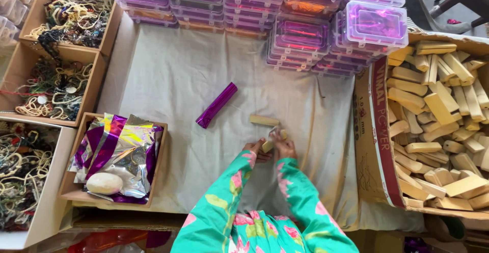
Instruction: The person wraps a small wooden block in a shiny purple foil sheet, folds the edges, and places it aside. They then pick up several other wooden blocks from a box and wipe each one with a white cloth before stacking them on the table.
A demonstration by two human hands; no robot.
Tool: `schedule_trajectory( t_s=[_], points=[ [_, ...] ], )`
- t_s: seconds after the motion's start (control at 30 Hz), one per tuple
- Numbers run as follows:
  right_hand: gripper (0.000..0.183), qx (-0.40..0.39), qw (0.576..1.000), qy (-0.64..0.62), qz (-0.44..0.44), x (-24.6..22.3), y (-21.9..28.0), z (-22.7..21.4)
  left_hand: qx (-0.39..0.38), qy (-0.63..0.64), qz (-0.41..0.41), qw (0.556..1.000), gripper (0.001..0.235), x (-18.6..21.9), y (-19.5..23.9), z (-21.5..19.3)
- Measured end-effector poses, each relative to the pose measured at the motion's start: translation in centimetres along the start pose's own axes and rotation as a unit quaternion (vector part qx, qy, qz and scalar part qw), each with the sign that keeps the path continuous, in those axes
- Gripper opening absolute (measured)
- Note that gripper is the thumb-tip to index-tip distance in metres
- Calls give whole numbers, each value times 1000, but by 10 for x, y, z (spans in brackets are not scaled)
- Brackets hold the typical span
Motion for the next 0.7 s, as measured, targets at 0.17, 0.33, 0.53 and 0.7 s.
schedule_trajectory(
  t_s=[0.17, 0.33, 0.53, 0.7],
  points=[
    [61, -31, 998, 15, 49, -10, 14, 11, 18, 43, 9, 999, 62, -28, -32, -17],
    [59, 46, 997, -19, -53, 52, -5, -8, 48, -31, -33, 998, 79, 5, 1, 0],
    [62, 2, 1000, -5, 24, 15, 25, 27, 105, 22, -68, 992, 76, -10, -24, -11],
    [57, -29, 998, 9, 53, 66, 31, 33, 109, -3, -40, 993, 73, -7, -16, -11]
  ],
)
Point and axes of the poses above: each hand's wrist, its own y-axis away from the middle knuckle, its own z-axis out of the palm, x = y × z, the point moved 5 cm from there along -y, towards the middle knuckle, and after that the axes turned 7 degrees about -y, right-handed, at the moved point
